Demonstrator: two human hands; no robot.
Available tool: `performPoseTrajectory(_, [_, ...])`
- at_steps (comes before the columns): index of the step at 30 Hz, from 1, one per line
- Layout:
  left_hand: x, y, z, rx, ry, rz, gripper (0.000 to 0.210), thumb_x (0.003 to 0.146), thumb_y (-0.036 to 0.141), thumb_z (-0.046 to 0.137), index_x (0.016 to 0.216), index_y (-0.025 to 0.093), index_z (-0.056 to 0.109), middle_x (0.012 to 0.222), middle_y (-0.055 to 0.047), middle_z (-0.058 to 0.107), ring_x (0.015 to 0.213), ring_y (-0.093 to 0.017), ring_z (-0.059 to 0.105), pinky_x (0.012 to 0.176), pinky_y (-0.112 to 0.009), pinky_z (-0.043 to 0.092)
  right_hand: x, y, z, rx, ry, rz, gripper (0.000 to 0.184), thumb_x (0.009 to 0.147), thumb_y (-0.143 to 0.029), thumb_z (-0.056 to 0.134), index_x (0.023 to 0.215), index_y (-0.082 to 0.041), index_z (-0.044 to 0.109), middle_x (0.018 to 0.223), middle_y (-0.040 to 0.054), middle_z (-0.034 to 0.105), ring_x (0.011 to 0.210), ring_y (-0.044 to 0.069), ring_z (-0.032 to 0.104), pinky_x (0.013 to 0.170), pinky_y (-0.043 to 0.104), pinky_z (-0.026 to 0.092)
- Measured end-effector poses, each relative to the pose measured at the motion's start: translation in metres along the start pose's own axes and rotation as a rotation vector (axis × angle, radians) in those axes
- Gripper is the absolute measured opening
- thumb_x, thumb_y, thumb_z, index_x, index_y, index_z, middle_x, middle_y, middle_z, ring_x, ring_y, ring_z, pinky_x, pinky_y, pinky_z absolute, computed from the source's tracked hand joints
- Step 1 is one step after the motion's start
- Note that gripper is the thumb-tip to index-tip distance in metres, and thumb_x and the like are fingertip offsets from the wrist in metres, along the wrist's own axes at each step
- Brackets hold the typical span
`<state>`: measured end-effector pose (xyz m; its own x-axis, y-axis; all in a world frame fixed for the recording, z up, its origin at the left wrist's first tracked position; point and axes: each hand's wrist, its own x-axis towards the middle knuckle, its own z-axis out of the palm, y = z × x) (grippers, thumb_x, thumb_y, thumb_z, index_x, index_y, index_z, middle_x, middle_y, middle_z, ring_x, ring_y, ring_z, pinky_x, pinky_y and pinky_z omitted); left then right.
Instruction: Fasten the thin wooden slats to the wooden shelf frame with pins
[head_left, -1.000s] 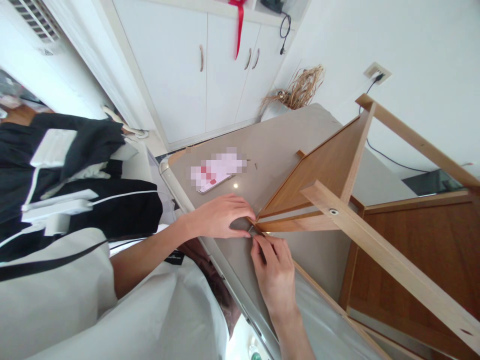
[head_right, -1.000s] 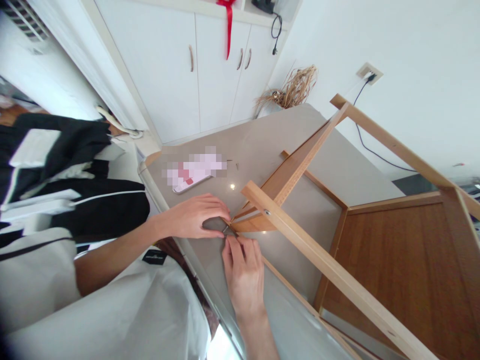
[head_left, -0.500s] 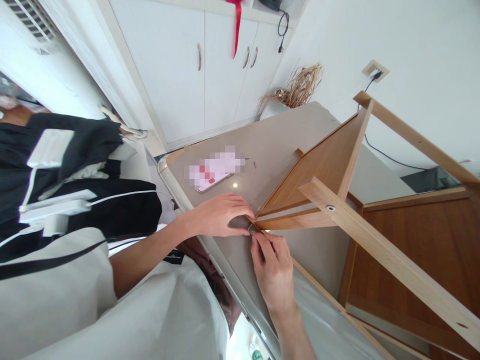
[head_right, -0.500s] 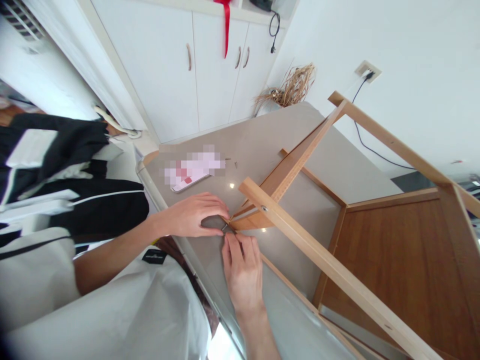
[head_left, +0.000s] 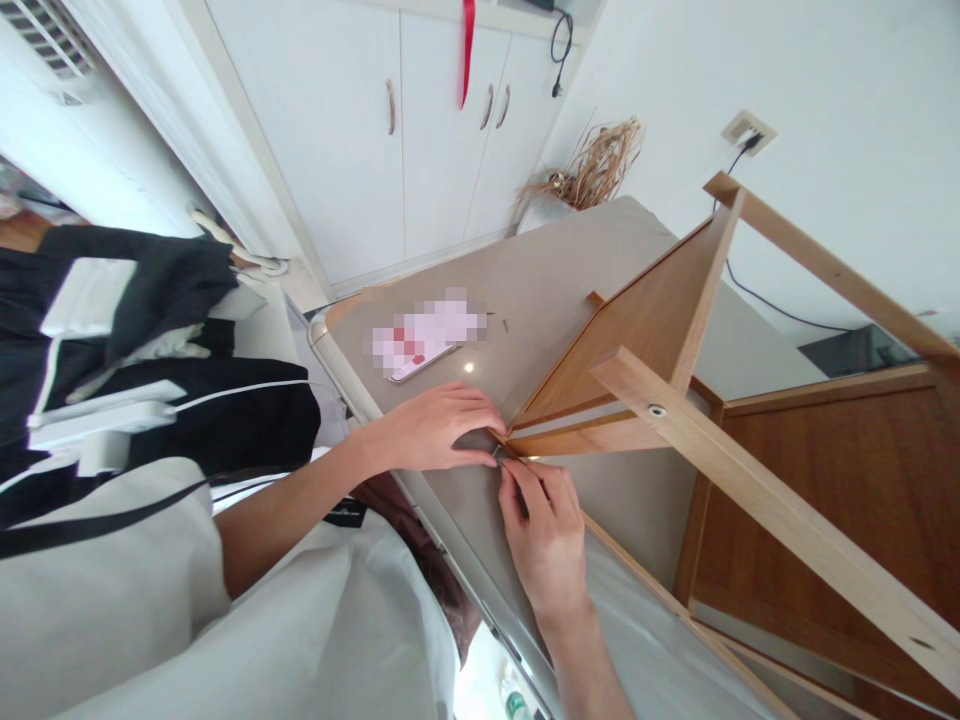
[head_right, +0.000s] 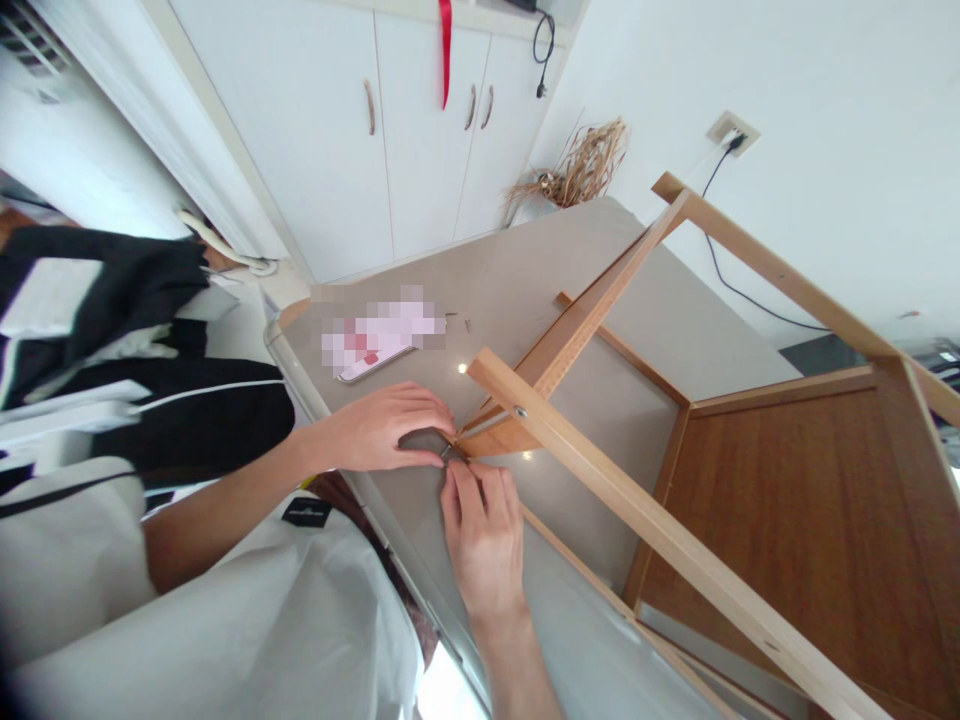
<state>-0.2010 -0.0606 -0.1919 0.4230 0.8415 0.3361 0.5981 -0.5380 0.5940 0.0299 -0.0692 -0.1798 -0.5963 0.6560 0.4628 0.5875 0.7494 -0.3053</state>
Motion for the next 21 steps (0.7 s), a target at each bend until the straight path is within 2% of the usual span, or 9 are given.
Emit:
performPoseTrajectory(13, [0.0008, 0.0019, -0.0006, 0.005, 0.004, -0.003, 0.030, 0.098, 0.045, 0.062, 0.113, 0.020, 0.066, 0.113, -0.008, 0.072, 0.110, -0.022, 0.064, 0.101, -0.038, 0.045, -0.0004, 0.0003, 0.0037, 0.000, 0.018, -0.011, 0.027, 0.094, -0.009, 0.062, 0.119, -0.019, 0.064, 0.101, 0.0076, 0.067, 0.094, 0.019, 0.061, 0.084, 0.035, 0.054])
performPoseTrajectory(21, [0.0014, 0.0024, -0.0007, 0.008, 0.017, 0.006, 0.029, 0.097, 0.044, 0.064, 0.112, 0.020, 0.066, 0.113, -0.008, 0.073, 0.109, -0.022, 0.065, 0.100, -0.037, 0.045, 0.0003, 0.0006, 0.0015, -0.024, 0.018, 0.022, 0.018, 0.093, -0.013, 0.064, 0.109, -0.020, 0.068, 0.097, 0.0070, 0.065, 0.090, 0.019, 0.059, 0.082, 0.036, 0.052])
